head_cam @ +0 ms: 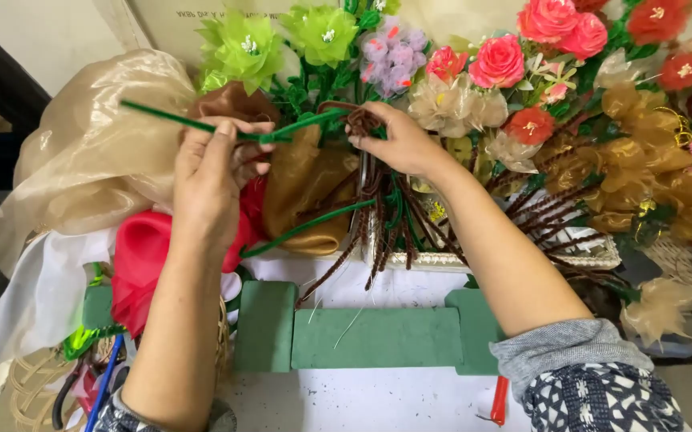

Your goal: The person arranges three green floral foam blocks on a white table and secures them together using thin wire. They insert the wire through the blocks, twist it to hold the pieces, and trim the excess with scissors.

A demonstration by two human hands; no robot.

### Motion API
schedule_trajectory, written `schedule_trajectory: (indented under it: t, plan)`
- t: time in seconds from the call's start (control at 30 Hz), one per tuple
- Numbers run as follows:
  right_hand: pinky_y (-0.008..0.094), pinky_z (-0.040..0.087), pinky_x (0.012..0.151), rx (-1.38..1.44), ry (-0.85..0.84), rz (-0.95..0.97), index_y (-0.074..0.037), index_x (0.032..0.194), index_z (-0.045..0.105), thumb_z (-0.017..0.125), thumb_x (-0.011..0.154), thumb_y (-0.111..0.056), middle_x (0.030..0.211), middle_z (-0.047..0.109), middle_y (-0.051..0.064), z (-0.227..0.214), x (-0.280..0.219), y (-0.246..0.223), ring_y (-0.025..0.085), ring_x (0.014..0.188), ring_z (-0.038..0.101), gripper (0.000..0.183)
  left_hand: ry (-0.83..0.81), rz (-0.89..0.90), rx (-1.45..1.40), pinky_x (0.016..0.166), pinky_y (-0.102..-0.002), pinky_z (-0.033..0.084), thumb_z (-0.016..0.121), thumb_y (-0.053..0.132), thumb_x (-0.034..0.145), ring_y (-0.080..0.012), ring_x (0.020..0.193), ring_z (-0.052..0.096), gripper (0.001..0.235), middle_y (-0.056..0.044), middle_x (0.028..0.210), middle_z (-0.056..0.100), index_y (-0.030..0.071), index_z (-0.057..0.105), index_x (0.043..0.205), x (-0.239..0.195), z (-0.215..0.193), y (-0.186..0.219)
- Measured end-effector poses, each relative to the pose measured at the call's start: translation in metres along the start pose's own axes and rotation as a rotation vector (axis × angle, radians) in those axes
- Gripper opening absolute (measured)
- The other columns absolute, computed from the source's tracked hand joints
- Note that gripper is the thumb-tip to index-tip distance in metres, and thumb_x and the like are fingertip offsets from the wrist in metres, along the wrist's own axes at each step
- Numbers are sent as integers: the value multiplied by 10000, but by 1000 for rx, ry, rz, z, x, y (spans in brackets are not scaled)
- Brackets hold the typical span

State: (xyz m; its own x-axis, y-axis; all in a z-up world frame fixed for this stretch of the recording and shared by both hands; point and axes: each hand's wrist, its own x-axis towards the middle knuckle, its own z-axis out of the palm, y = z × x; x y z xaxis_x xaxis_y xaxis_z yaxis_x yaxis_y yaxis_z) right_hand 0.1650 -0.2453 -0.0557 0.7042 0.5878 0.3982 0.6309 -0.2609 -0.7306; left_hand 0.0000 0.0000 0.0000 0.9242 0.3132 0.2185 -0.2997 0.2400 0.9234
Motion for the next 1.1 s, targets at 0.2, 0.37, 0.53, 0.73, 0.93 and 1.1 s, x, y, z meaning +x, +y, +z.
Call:
schedule_trajectory:
  t: [0.2,0.37,0.53,0.73,0.93,1.1]
  plan:
    - [440,476,1047,-17,-8,8,-54,1218,671,731,940,-169,1137,683,107,5,-2,2,298,1142,660,306,-66,146,-17,761,-255,672,504,215,1082,-208,995,779,220,-174,1173,739,54,559,1222,-11,10,14]
    - [456,490,1025,58,0,-4,-63,1181,655,744,959,-236,1113,698,98,2,1,-44,273,1115,665,295,-210,175,269,839,-314,623,590,112,1030,-201,1063,704,297,-160,1195,701,15,576,1311,-21,7,6]
    - [515,428,1104,2,-113,75,-45,1205,629,685,999,-193,1116,697,170,-25,0,-109,324,1132,669,260,-204,208,567,776,-350,639,651,119,1004,-208,990,733,233,-145,1081,724,31,674,1218,-35,11,23]
    - [351,594,997,-471,-585,281,-142,1183,573,543,1006,-349,1127,678,56,-36,-3,-139,193,1016,679,274,-300,391,479,1096,-435,530,586,373,1048,-376,1413,516,646,-237,1606,356,108,296,1561,-28,26,17]
    - [591,410,1134,-528,-616,365,9,1502,447,591,967,-335,1436,559,277,-21,-22,-143,456,1345,517,653,-215,-20,-97,1160,-725,209,534,572,1040,-595,1504,192,958,-391,1603,173,-4,21,1607,-3,37,-26]
    - [558,464,1070,-648,-559,381,-8,1527,441,580,946,-345,1402,599,250,-19,-26,-124,418,1296,575,686,-141,-209,-253,1138,-595,394,655,271,1025,-319,1307,551,470,-125,1348,522,58,468,1399,18,22,-66]
